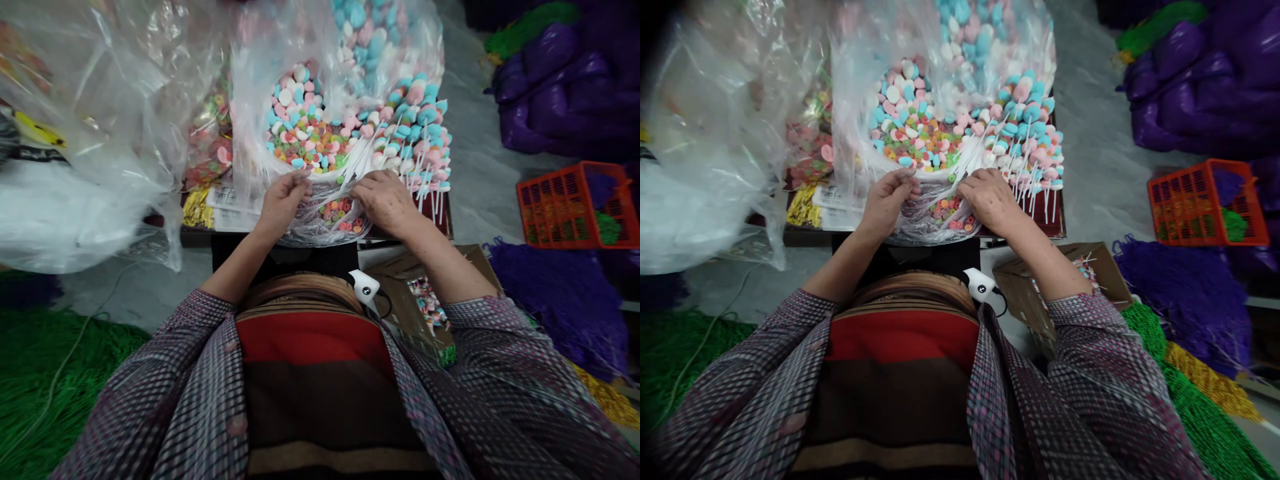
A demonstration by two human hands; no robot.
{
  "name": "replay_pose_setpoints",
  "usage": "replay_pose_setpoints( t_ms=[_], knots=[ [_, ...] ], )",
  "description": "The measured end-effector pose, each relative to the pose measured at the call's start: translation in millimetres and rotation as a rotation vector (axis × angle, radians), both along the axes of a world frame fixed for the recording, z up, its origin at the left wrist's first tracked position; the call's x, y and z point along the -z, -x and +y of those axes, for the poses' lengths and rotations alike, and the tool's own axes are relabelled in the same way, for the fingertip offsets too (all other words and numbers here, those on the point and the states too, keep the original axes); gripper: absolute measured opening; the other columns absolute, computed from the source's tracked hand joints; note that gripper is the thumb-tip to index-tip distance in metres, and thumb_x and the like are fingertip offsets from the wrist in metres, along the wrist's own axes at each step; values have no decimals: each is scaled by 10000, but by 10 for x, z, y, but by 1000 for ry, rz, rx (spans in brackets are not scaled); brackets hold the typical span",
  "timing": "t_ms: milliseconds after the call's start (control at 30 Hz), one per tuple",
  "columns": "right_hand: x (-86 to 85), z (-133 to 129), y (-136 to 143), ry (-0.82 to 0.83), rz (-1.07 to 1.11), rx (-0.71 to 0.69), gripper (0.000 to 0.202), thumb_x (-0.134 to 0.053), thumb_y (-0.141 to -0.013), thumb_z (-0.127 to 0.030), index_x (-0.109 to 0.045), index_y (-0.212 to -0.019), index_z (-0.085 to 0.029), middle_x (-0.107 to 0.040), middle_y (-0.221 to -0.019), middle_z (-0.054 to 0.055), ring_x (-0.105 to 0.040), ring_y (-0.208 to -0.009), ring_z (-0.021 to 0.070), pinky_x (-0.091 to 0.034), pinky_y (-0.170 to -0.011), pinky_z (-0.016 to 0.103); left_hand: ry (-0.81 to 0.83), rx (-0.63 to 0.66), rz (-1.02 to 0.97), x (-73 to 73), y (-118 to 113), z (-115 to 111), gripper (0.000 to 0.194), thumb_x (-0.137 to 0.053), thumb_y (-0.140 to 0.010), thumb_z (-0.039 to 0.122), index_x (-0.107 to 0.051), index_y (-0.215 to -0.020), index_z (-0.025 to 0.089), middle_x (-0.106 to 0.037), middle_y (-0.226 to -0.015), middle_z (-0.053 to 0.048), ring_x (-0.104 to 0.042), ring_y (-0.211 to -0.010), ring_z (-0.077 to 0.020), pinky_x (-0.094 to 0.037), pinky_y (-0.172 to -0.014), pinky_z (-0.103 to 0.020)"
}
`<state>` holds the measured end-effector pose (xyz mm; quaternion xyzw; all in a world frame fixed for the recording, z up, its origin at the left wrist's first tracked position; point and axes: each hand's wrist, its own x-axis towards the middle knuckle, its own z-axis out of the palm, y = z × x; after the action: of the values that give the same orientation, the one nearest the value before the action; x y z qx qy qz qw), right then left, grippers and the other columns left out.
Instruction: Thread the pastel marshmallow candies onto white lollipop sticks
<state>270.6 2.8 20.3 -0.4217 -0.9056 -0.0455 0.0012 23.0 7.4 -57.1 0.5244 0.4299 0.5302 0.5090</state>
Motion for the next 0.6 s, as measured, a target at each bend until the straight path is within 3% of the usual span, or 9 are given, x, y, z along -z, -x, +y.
replay_pose_setpoints(
  t_ms=[133, 300, 467, 600],
  knots=[
    [-97, 43, 4, 75, 10, -22, 336, -424, -988, -128, -745, -1040, -214, -735, -1064, 123, -552, -1009, 281, -415, -821, 410, -11, 12, -3, -14, 1, -6, 255, -584, -949, 156, -702, -1154, 253, -747, -998, -17, -717, -831, -115, -606, -758, -262],
    [-323, 32, 40, 211, 131, 66, 315, -462, -983, -174, -768, -1051, -209, -739, -1082, 134, -603, -1054, 296, -477, -830, 425, 45, -2, -22, -88, -5, -34, 234, -605, -947, 149, -720, -1123, 251, -745, -960, -10, -706, -816, -103, -591, -747, -233],
    [-636, -119, 186, 324, 803, 265, 154, -692, -928, -404, -767, -1002, -292, -761, -995, 55, -694, -1023, 269, -559, -889, 445, 59, 3, 8, -133, -24, -45, 188, -672, -941, 220, -735, -1115, 250, -777, -1101, -27, -707, -836, -104, -596, -782, -242],
    [-697, -216, 418, 333, 1445, 372, 306, -719, -901, -563, -741, -990, -271, -751, -877, 14, -710, -739, 168, -598, -729, 368, 88, 60, -34, -279, -41, -145, 234, -672, -968, 364, -752, -1152, 243, -793, -1048, -39, -732, -808, -123, -605, -717, -248]
  ],
)
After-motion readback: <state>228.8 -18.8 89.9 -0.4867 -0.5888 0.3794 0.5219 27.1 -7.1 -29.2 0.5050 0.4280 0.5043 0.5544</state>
